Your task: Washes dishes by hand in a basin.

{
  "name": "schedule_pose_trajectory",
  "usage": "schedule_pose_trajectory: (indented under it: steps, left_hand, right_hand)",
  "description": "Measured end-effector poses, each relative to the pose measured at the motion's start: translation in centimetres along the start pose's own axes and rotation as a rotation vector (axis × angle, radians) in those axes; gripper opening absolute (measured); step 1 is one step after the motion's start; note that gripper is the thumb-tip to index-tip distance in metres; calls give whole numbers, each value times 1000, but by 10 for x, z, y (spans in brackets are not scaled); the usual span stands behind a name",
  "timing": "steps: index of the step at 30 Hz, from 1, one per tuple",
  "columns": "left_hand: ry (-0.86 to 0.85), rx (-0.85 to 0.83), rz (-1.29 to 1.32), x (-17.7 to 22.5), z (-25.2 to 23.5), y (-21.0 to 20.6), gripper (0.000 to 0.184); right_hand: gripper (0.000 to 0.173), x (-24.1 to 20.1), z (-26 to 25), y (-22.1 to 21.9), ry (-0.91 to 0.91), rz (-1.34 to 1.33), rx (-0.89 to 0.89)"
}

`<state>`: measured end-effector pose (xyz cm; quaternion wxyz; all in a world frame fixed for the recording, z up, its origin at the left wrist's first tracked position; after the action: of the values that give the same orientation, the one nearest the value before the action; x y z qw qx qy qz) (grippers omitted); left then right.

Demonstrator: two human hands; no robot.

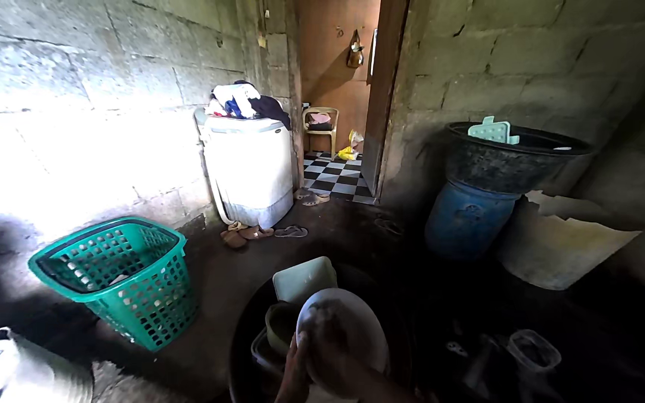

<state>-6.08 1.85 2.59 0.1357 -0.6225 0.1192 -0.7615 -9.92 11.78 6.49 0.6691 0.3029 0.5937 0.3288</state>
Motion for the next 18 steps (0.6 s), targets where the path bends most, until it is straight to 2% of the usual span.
schedule_pose_trajectory:
  steps: [2, 4, 5, 6, 8, 11, 14, 16, 18]
  left_hand:
    - [-24, 56, -7, -2, -4, 13, 51]
    - [-29, 136, -32, 5, -3, 29, 48]
    - [-31, 161, -52, 8, -5, 36, 47]
    - [-31, 168, -78, 12, -6, 39, 46]
    - [-7, 148, -109, 16, -3, 35, 45]
    - [63, 68, -65, 9, 4, 12, 47]
    - [78, -68, -13, -3, 4, -9, 51]
    - [105, -112, 11, -18, -6, -6, 57]
    - [149, -74, 29, -26, -11, 6, 54]
  right_hand:
    - [52, -10, 22, -27, 106, 6, -243]
    - [52, 5, 33, -47, 153, 80, -553]
    - [52, 21, 31, -50, 174, 165, -615]
    - [52, 38, 25, -45, 175, 247, -608]
    - [61, 65, 11, -16, 74, 319, -471]
    - [49, 51, -12, 18, 121, 357, -155]
    - [44, 25, -22, 16, 181, 87, 123]
    - [46, 11, -17, -6, 226, -174, 88]
    - [46, -9, 8, -21, 299, -410, -114]
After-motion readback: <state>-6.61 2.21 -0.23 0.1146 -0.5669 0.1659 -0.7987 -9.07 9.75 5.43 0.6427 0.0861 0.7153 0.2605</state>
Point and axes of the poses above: each hand's wrist, its own z-axis away from the middle knuckle, its own y-axis out of the back of the hand, x = y × z, the point moved 10 cm from there along -z, towards the middle knuckle
